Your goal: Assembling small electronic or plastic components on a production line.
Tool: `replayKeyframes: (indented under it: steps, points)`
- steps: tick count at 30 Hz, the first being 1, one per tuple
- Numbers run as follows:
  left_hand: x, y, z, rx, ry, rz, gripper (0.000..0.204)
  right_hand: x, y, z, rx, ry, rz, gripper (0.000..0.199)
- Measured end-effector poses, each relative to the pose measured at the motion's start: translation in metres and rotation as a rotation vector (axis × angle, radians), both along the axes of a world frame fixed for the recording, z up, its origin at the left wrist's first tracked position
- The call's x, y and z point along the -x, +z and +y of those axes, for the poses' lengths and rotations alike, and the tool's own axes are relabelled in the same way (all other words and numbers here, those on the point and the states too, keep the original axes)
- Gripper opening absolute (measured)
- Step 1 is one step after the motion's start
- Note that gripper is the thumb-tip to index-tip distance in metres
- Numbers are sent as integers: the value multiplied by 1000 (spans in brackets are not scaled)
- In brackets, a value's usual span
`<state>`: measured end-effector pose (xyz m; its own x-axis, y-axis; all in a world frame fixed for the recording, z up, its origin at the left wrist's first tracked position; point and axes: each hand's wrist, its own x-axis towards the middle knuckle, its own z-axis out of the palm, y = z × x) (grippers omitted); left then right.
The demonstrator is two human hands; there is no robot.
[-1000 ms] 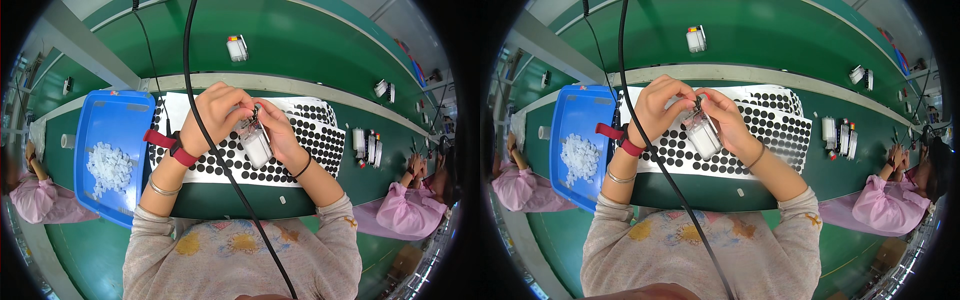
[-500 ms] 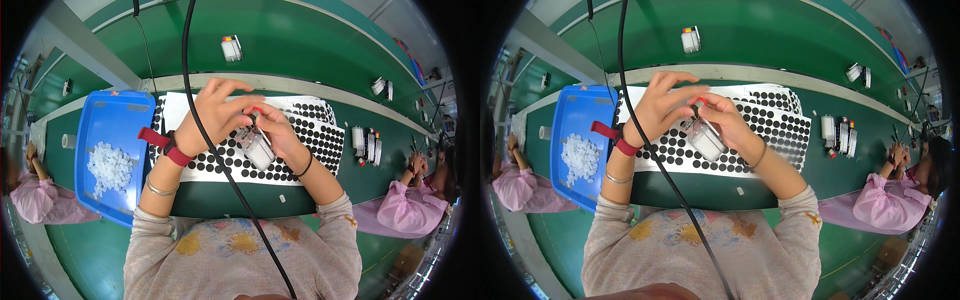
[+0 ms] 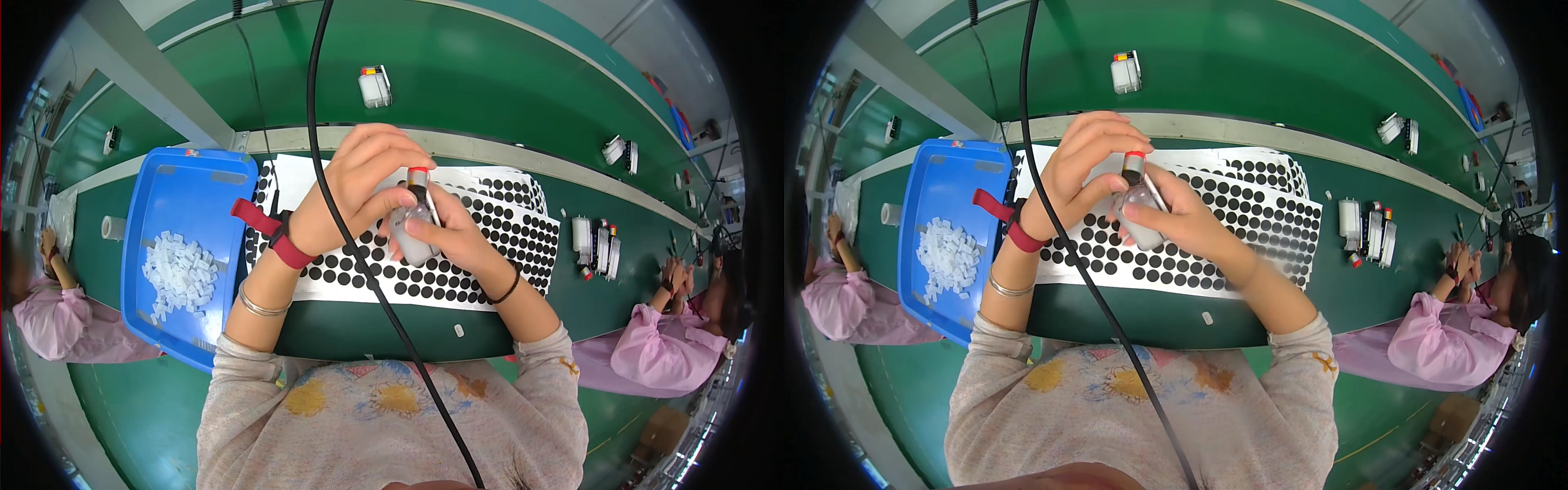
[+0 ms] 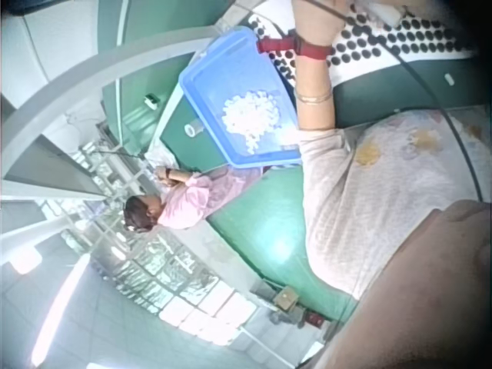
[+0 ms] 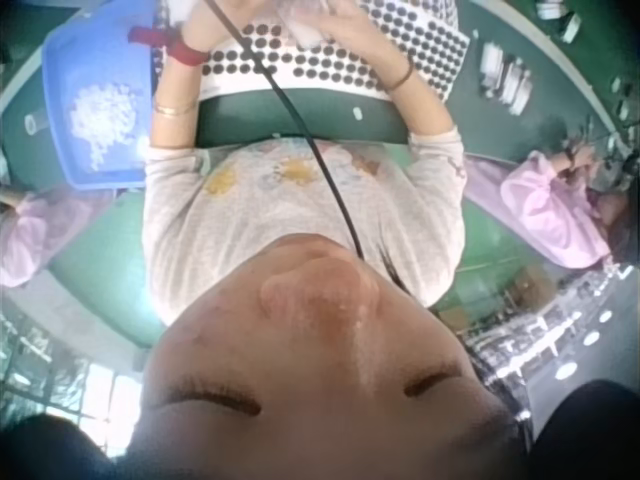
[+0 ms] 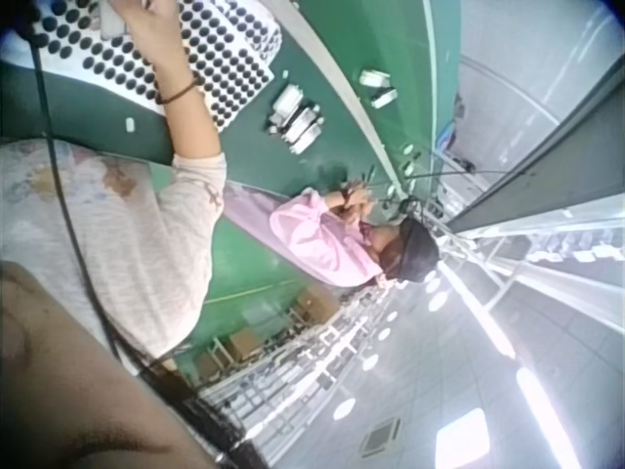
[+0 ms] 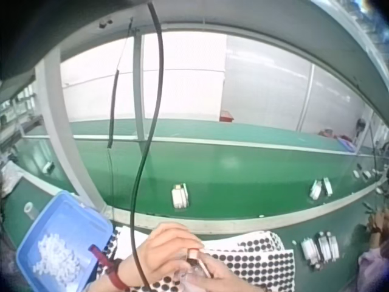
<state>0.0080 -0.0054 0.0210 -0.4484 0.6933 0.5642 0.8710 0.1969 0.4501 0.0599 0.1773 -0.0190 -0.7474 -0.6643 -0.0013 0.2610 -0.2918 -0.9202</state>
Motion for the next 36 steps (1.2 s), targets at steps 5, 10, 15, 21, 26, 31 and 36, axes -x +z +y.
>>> replayKeyframes:
  steps: [5,10,15,21,26,31,36]
  points:
    - [-13,0,11,-230,-81,-424,63,-6,17,-4,-58,-354,144,56]
    - [-7,-12,7,-240,-134,-714,50,-7,20,-3,-41,-311,127,70]
    - [-7,-7,9,-292,-132,-934,36,-4,13,-1,-74,-271,121,69]
    - [-3,-12,11,-377,-121,-956,31,-7,10,-5,-218,-283,225,68]
    - [-5,-17,15,-492,-186,-1065,38,-6,2,-5,-337,-343,417,59]
    - [-14,3,4,-207,145,-349,47,-4,1,-10,-301,-551,294,50]
    - [-33,15,11,-9,403,-193,53,-5,3,-16,-624,-687,670,51]
